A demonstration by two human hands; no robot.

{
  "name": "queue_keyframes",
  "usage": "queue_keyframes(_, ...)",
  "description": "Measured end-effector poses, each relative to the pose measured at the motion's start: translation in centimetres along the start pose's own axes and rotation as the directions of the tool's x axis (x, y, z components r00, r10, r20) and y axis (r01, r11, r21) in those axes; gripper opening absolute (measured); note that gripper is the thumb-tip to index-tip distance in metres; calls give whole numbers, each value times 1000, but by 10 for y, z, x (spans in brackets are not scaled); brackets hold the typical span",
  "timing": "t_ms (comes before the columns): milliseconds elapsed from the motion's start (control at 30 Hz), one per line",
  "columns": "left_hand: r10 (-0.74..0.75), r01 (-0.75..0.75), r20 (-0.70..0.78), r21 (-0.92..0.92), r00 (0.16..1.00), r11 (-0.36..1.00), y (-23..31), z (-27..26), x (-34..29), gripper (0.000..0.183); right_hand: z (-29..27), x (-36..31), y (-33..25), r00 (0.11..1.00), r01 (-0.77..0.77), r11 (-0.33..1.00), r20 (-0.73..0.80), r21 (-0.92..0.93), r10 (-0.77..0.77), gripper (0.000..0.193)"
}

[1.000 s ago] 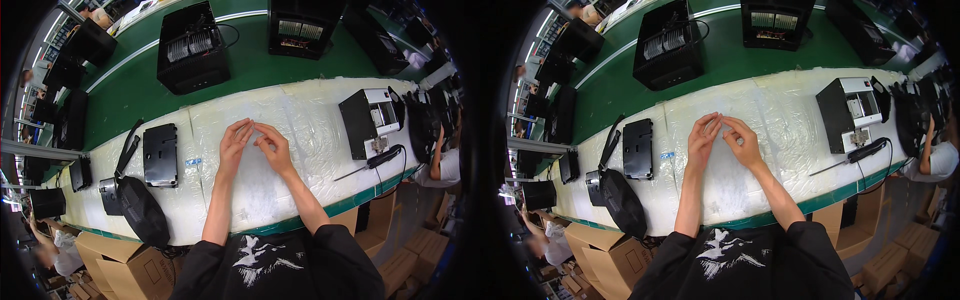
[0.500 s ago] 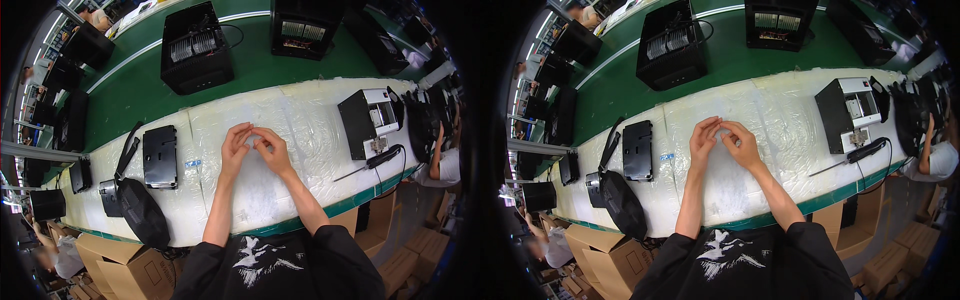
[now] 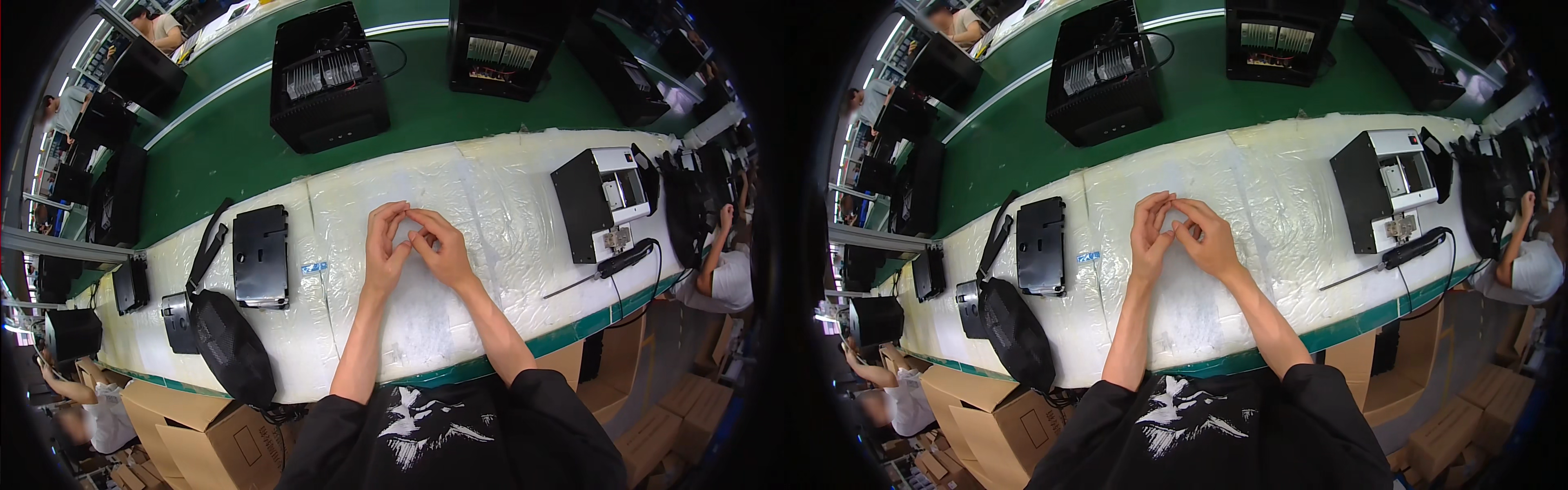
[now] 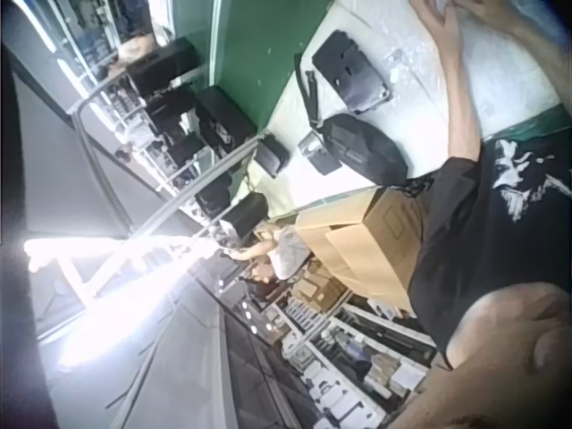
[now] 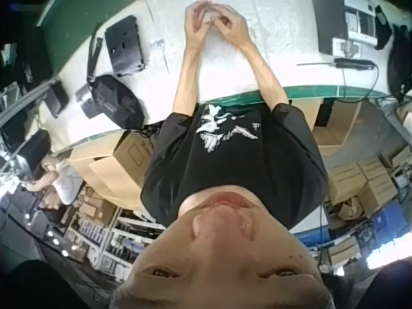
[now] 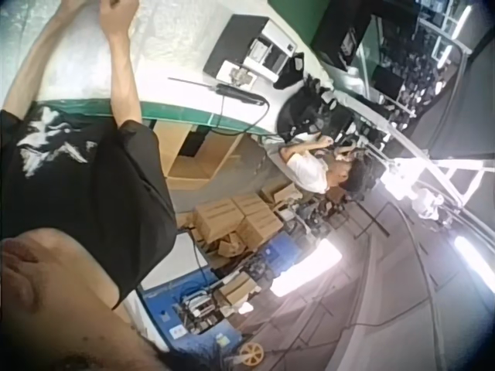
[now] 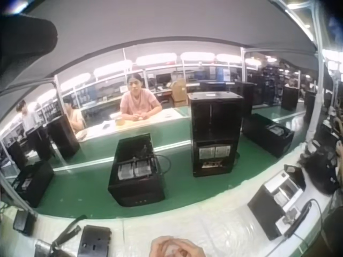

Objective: Assembling electronic components by connecting internal wiring and securing the plastic casing of a device.

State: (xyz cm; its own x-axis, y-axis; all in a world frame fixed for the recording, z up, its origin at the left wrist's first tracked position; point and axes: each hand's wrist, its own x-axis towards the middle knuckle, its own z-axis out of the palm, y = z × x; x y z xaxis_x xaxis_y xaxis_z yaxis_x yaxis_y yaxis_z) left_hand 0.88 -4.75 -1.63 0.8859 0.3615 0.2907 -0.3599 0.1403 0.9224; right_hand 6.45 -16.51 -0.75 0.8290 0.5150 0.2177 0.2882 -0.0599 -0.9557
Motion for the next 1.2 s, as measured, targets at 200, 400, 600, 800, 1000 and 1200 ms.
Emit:
queue_keyframes(200, 48, -47, -7, 64, 999, 997, 0, 3, 0, 58, 1, -1, -2, 1000, -9, 1000, -13, -9, 9, 30)
queue_keyframes(400, -75, 68, -109, -67, 991, 995, 3, -10, 2, 63, 1, -2, 5, 998, -25, 996, -58, 81, 30, 26)
queue_keyframes(600, -147, 121, -80, -271, 986, 955, 4, -13, 3, 60, 3, -2, 4, 997, -26, 998, -65, 59, 30, 24)
queue_keyframes(800, -170, 134, -81, -334, 982, 933, 6, -13, 4, 57, 3, -2, 2, 997, -23, 998, -66, 55, 27, 25)
queue_keyframes(1000, -185, 156, -56, -332, 981, 930, 5, -12, 3, 57, 2, -2, 3, 997, -21, 998, -67, 62, 25, 26)
queue_keyframes(1200, -203, 169, -84, -306, 976, 937, 6, -11, 3, 56, 2, -2, 4, 997, -30, 998, -71, 60, 34, 26)
